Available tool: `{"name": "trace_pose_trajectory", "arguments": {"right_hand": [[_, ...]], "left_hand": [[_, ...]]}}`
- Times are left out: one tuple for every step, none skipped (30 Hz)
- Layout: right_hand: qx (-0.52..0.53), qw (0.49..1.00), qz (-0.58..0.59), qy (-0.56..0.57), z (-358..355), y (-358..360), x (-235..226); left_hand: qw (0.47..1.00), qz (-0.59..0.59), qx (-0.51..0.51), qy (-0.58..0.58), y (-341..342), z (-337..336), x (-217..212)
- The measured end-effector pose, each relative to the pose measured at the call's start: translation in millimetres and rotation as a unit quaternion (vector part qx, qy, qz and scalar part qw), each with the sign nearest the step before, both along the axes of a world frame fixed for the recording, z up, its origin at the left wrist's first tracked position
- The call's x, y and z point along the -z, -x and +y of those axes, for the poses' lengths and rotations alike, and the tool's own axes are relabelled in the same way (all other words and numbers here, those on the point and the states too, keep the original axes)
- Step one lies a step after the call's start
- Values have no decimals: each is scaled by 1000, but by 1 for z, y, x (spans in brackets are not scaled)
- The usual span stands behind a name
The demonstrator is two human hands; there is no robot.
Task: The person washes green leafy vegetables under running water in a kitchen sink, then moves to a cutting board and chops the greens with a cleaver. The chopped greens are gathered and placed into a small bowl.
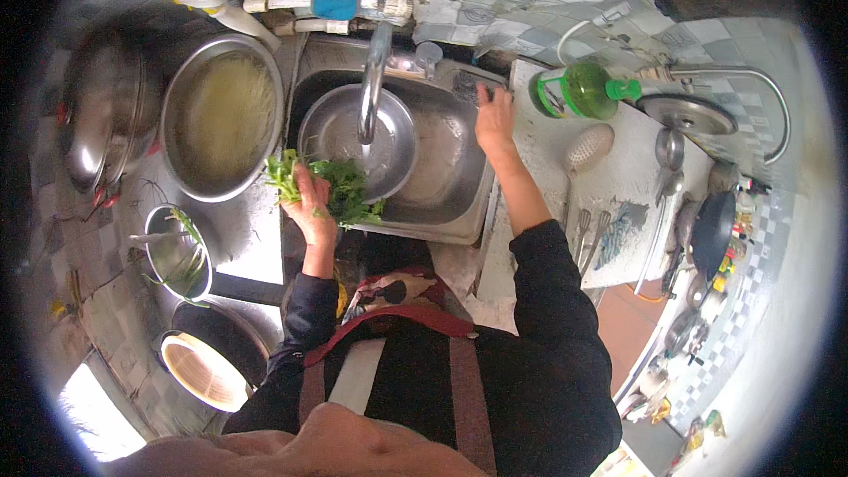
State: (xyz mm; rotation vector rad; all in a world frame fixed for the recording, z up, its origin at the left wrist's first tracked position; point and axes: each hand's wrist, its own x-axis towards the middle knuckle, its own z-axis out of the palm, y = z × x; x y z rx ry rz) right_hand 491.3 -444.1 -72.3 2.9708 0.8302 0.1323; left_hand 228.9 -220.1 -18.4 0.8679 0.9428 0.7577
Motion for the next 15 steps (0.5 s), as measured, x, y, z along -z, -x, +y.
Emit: {"name": "trace_pose_trajectory", "arguments": {"right_hand": [[-26, 999, -12, -41, 8, 6, 0], [-52, 995, -24, -82, 15, 17, 0], [-79, 989, -32, -123, 34, 41, -10], [-79, 989, 26, -126, 39, 63, 1], [-11, 979, 130, -159, 49, 92, 15], [47, 948, 229, -217, 54, 115, 38], [67, 950, 219, -212, 48, 134, 81], [89, 871, 375, -305, 47, 136, 99], [112, 833, 423, -339, 44, 140, 113], [128, 822, 429, -351, 44, 140, 116], [134, 826, 425, -346, 39, 136, 118], [137, 833, 424, -327, 34, 130, 113], [137, 851, 413, -294, 27, 122, 102], [135, 875, 392, -249, 24, 116, 86], [125, 912, 340, -192, 25, 115, 69]], "left_hand": [[1000, 5, 8, -9, 3, -1, 5], [1000, 13, 8, -5, 4, 0, 14], [1000, -20, -12, 12, 5, 0, 15], [999, -31, -13, 28, 2, 1, 14], [998, -43, -14, 44, -2, 1, 15], [999, -15, -16, 39, -10, -1, 18], [999, -35, 19, 27, -16, -2, 27], [997, -47, 30, 55, -22, -2, 31], [994, -59, 44, 84, -29, -4, 33], [995, -34, 48, 78, -33, -6, 38], [994, -21, 51, 95, -38, -7, 45], [991, -33, 64, 109, -41, -9, 53], [988, -49, 79, 126, -44, -14, 60], [987, -20, 91, 132, -46, -18, 69], [985, 7, 104, 136, -51, -23, 74]]}}
